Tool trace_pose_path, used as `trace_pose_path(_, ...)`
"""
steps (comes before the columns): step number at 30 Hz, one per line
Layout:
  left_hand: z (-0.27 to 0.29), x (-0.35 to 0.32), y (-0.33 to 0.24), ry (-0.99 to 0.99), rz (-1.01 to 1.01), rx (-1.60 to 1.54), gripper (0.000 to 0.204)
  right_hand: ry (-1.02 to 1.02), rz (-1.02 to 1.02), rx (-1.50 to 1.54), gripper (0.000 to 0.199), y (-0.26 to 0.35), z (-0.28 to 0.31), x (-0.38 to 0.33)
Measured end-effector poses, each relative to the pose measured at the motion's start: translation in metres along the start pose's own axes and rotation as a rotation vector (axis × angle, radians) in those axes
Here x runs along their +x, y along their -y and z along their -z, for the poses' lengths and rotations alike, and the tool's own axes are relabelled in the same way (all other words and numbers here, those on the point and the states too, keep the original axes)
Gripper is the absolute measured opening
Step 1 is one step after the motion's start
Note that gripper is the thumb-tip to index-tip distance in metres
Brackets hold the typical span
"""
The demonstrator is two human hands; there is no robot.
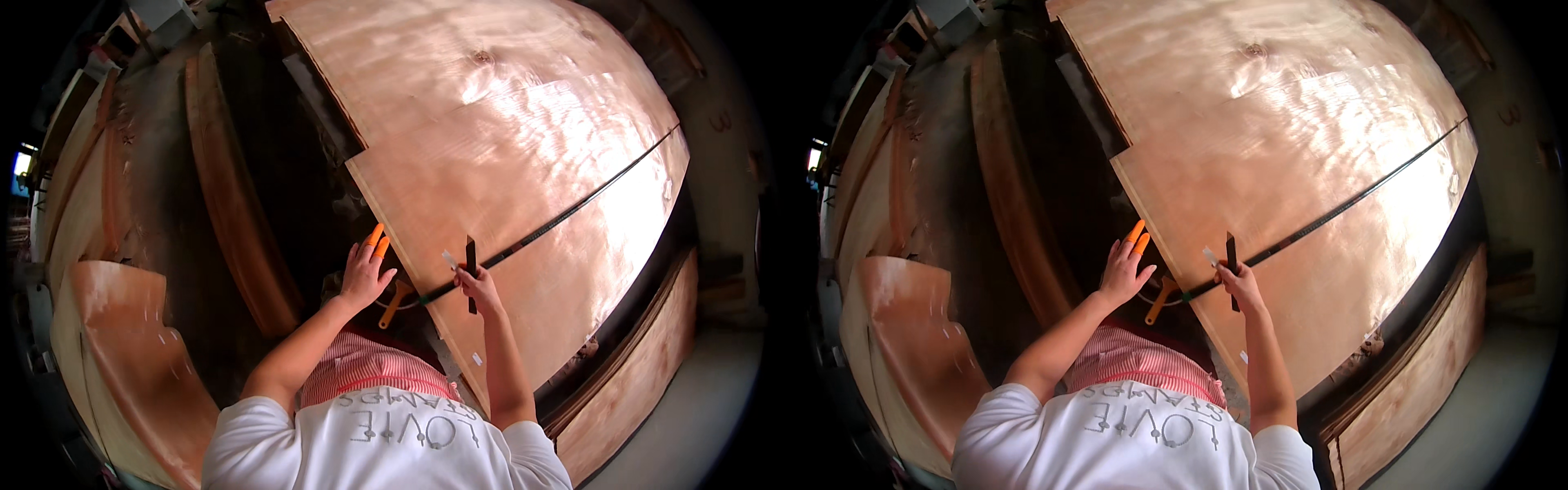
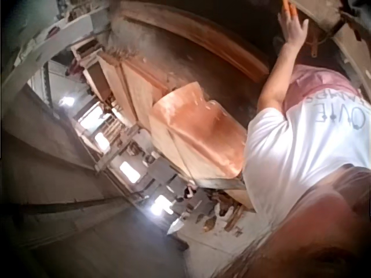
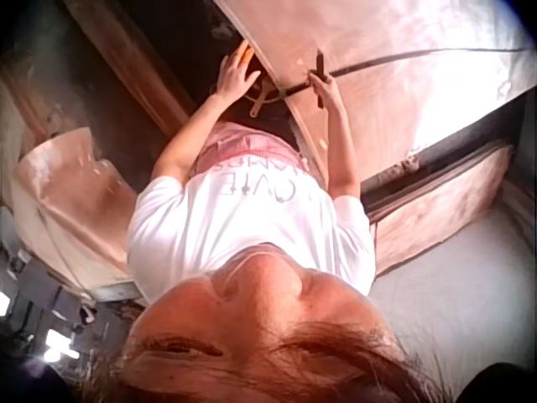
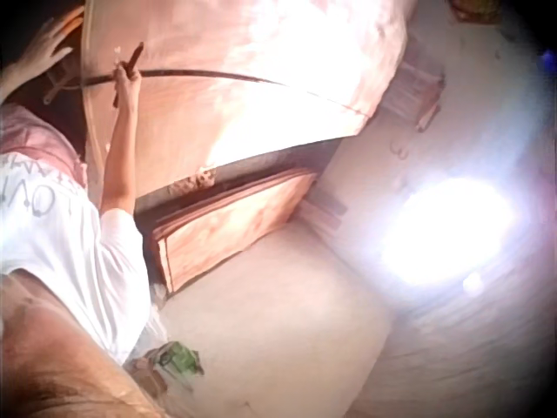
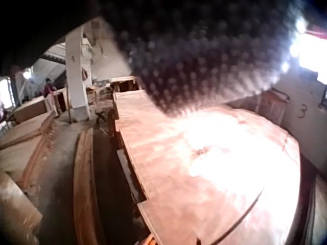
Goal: The person repairs defects in large wood veneer sheets by cutting out damaged areas and applying patches using a utility knife and a small scraper tool.
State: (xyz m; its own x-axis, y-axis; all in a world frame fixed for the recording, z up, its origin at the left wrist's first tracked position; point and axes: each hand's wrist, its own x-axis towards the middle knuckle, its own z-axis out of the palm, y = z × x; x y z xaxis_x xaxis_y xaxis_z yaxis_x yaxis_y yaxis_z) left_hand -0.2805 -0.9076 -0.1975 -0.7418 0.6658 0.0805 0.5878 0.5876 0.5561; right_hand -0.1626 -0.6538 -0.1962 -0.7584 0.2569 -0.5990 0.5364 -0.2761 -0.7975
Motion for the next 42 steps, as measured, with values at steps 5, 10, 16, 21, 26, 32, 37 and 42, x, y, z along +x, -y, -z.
trace_pose_path(5, 0.012, 0.055, 0.056, 0.089, -0.149, -0.029, 0.065, -0.125, -0.024, -0.027, 0.014, 0.036, -0.051, 0.064)
trace_pose_path(10, 0.029, 0.098, 0.087, 0.227, -0.285, 0.036, 0.068, -0.226, -0.022, 0.054, 0.015, 0.067, -0.083, 0.116)
trace_pose_path(16, 0.029, 0.122, 0.102, 0.316, -0.309, 0.081, 0.069, -0.218, -0.022, 0.204, 0.015, 0.084, -0.102, 0.139)
trace_pose_path(21, 0.032, 0.129, 0.099, 0.341, -0.341, 0.052, 0.071, -0.259, 0.049, 0.167, 0.016, 0.103, -0.118, 0.158)
trace_pose_path(26, 0.047, 0.138, 0.109, 0.355, -0.396, 0.015, 0.061, -0.144, 0.09, 0.154, 0.016, 0.08, -0.139, 0.149)
trace_pose_path(32, 0.054, 0.143, 0.111, 0.274, -0.445, -0.058, 0.055, -0.287, -0.057, 0.124, 0.016, 0.054, -0.121, 0.113)
trace_pose_path(37, 0.067, 0.148, 0.092, 0.264, -0.393, -0.295, 0.034, -0.125, -0.042, 0.347, 0.018, 0.077, -0.122, 0.073)
trace_pose_path(42, 0.08, 0.141, 0.076, 0.3, -0.35, -0.461, 0.031, 0.103, -0.233, 0.425, 0.035, 0.039, -0.113, -0.02)
